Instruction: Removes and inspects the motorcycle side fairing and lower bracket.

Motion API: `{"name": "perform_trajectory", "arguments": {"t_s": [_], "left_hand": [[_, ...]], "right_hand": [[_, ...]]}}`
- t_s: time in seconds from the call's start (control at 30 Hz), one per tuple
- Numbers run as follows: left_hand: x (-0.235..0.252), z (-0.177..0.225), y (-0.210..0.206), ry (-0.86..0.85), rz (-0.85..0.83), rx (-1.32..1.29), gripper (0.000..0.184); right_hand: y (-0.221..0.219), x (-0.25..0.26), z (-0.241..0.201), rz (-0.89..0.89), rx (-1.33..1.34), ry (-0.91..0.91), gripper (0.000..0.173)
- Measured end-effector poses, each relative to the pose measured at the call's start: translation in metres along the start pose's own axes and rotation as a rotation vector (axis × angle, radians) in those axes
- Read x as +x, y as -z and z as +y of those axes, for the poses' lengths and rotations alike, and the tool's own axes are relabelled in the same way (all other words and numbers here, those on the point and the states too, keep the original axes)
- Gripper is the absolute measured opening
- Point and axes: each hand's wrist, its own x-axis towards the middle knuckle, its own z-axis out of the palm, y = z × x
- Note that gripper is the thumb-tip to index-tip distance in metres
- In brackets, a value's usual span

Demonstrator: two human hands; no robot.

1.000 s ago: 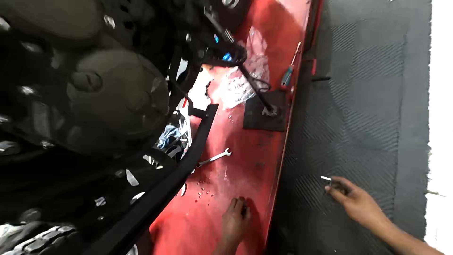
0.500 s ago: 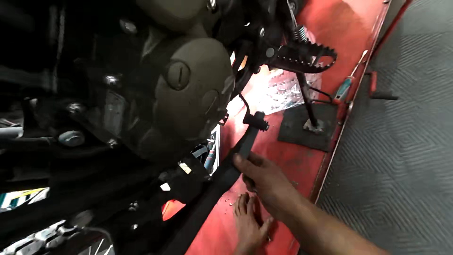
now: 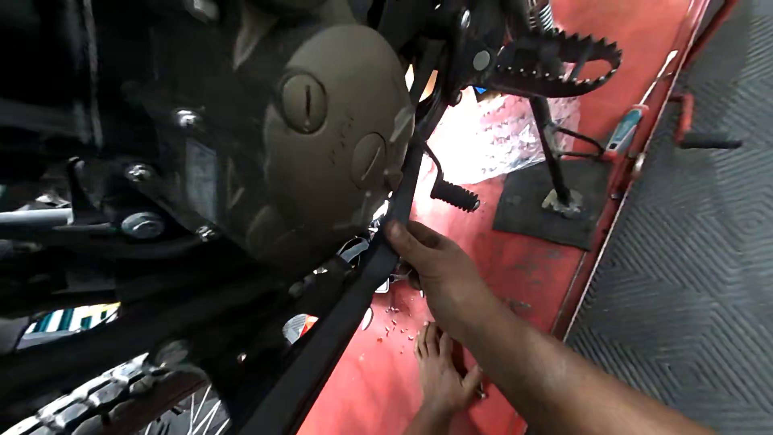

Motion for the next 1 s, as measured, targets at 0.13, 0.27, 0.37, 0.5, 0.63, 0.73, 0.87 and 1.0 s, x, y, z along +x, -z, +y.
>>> {"name": "perform_trajectory", "arguments": {"t_s": [0.13, 0.27, 0.37, 0.5, 0.63, 0.73, 0.87, 1.0], "left_hand": [[-0.004, -0.012, -0.012, 0.057, -0.091, 0.013, 0.099], [-0.009, -0.012, -0.019, 0.112, -0.183, 0.078, 0.101], [-0.008, -0.012, -0.02, 0.112, -0.164, 0.093, 0.098], [-0.009, -0.016, -0.022, 0.068, -0.096, 0.078, 0.095], [-0.005, -0.016, -0.014, 0.188, -0.128, -0.193, 0.076], [0.008, -0.007, 0.018, 0.471, 0.07, -0.703, 0.059], [0.044, 0.026, 0.108, 0.359, 0.718, -0.907, 0.083], [0.07, 0.069, 0.172, 0.02, 0.888, -0.87, 0.026]], "right_hand": [[-0.005, -0.005, -0.004, 0.085, -0.052, -0.04, 0.042], [-0.003, -0.018, -0.012, 0.118, -0.092, -0.081, 0.042], [0.002, -0.024, -0.015, 0.08, -0.138, -0.06, 0.038], [0.011, -0.024, -0.01, 0.046, -0.151, -0.032, 0.034], [0.017, -0.028, -0.005, 0.034, -0.168, -0.032, 0.042], [0.02, -0.029, -0.002, 0.025, -0.137, -0.044, 0.045], [0.021, -0.026, 0.001, -0.014, -0.085, -0.041, 0.05], [0.017, -0.02, 0.007, 0.005, -0.071, -0.038, 0.05]]}}
